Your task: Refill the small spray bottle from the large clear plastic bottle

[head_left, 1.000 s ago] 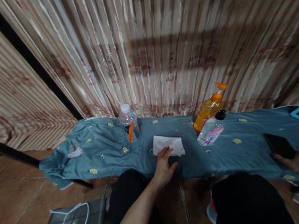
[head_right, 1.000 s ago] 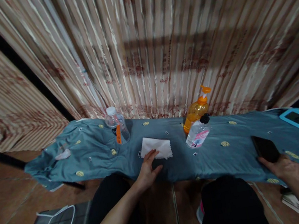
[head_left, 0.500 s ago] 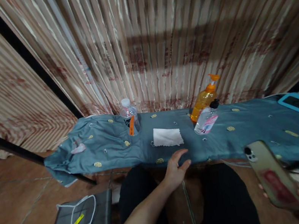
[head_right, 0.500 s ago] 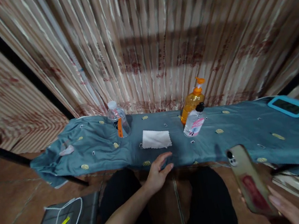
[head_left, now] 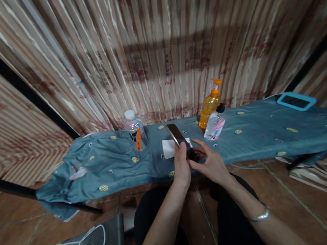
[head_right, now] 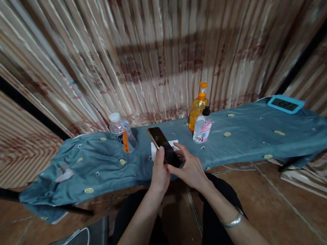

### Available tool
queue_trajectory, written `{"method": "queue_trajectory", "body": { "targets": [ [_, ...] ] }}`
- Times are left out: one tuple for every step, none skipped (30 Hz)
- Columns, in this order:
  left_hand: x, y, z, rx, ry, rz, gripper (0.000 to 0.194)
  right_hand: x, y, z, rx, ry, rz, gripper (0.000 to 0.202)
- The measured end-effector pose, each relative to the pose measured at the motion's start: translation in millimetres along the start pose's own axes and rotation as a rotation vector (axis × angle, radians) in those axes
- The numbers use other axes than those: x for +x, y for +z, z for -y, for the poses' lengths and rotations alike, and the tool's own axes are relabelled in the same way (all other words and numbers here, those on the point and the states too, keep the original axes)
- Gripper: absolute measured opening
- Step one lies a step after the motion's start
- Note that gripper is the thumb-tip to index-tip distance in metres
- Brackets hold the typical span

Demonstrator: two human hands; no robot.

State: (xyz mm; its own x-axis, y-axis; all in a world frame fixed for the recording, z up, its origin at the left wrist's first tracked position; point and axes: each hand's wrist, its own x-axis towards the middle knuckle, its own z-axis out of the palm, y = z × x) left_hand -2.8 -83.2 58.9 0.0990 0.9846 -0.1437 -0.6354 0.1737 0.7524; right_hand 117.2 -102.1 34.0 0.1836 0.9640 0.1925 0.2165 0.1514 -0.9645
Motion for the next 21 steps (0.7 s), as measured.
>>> {"method": "queue_trajectory", "body": {
  "targets": [
    [9,3.8,-8,-0.026,0.001,-0.020,0.051,7,7,5,-0.026,-0.025,-0.003,0.085],
    [17,6.9,-17,-0.056,-0.033,-0.038,0.050,14,12,9,-0.043,-0.046,-0.002,0.085],
    [25,8.8,-24,-0.082,-0.069,-0.058,0.051,21,17,11,-0.051,-0.061,0.003,0.084],
    [33,9.4,-31,-0.097,-0.104,-0.061,0.052,28,21,13,-0.050,-0.071,0.011,0.083],
    [39,8.6,-36,-0.104,-0.126,-0.068,0.054,34,24,12,-0.040,-0.073,0.020,0.081],
    [45,6.4,-40,-0.106,-0.142,-0.085,0.057,40,25,9,-0.021,-0.067,0.030,0.077],
    [49,3.0,-42,-0.108,-0.155,-0.098,0.060,45,26,4,0.006,-0.053,0.038,0.071],
    [52,-1.3,-42,-0.113,-0.163,-0.116,0.061,49,26,-3,0.039,-0.029,0.044,0.063],
    [54,-6.1,-41,-0.121,-0.175,-0.136,0.062,52,25,-11,0.077,0.004,0.052,0.055],
    [55,-10.9,-39,-0.131,-0.193,-0.153,0.061,54,23,-19,0.119,0.044,0.065,0.048],
    [55,-15.3,-36,-0.138,-0.228,-0.169,0.060,54,22,-28,0.164,0.088,0.086,0.044],
    [54,-18.8,-33,-0.138,-0.273,-0.177,0.060,54,21,-35,0.208,0.134,0.115,0.043],
    [53,-21.1,-31,-0.131,-0.317,-0.179,0.061,52,20,-42,0.253,0.177,0.151,0.043],
    [53,-22.3,-29,-0.119,-0.359,-0.174,0.063,50,20,-48,0.295,0.215,0.193,0.043],
    [52,-22.4,-27,-0.103,-0.392,-0.157,0.066,47,21,-53,0.334,0.246,0.235,0.043],
    [52,-21.8,-26,-0.088,-0.415,-0.131,0.068,44,23,-57,0.369,0.268,0.272,0.044],
    [53,-20.7,-25,-0.076,-0.429,-0.103,0.070,41,25,-60,0.400,0.284,0.304,0.044],
    [53,-19.4,-24,-0.063,-0.439,-0.078,0.072,38,27,-62,0.427,0.294,0.331,0.044],
    [54,-18.3,-23,-0.049,-0.444,-0.061,0.074,36,28,-64,0.450,0.300,0.353,0.043],
    [55,-17.5,-22,-0.033,-0.448,-0.049,0.076,35,29,-65,0.468,0.303,0.371,0.042],
    [56,-16.9,-21,-0.016,-0.451,-0.038,0.079,34,29,-66,0.483,0.303,0.388,0.040]
  ]
}}
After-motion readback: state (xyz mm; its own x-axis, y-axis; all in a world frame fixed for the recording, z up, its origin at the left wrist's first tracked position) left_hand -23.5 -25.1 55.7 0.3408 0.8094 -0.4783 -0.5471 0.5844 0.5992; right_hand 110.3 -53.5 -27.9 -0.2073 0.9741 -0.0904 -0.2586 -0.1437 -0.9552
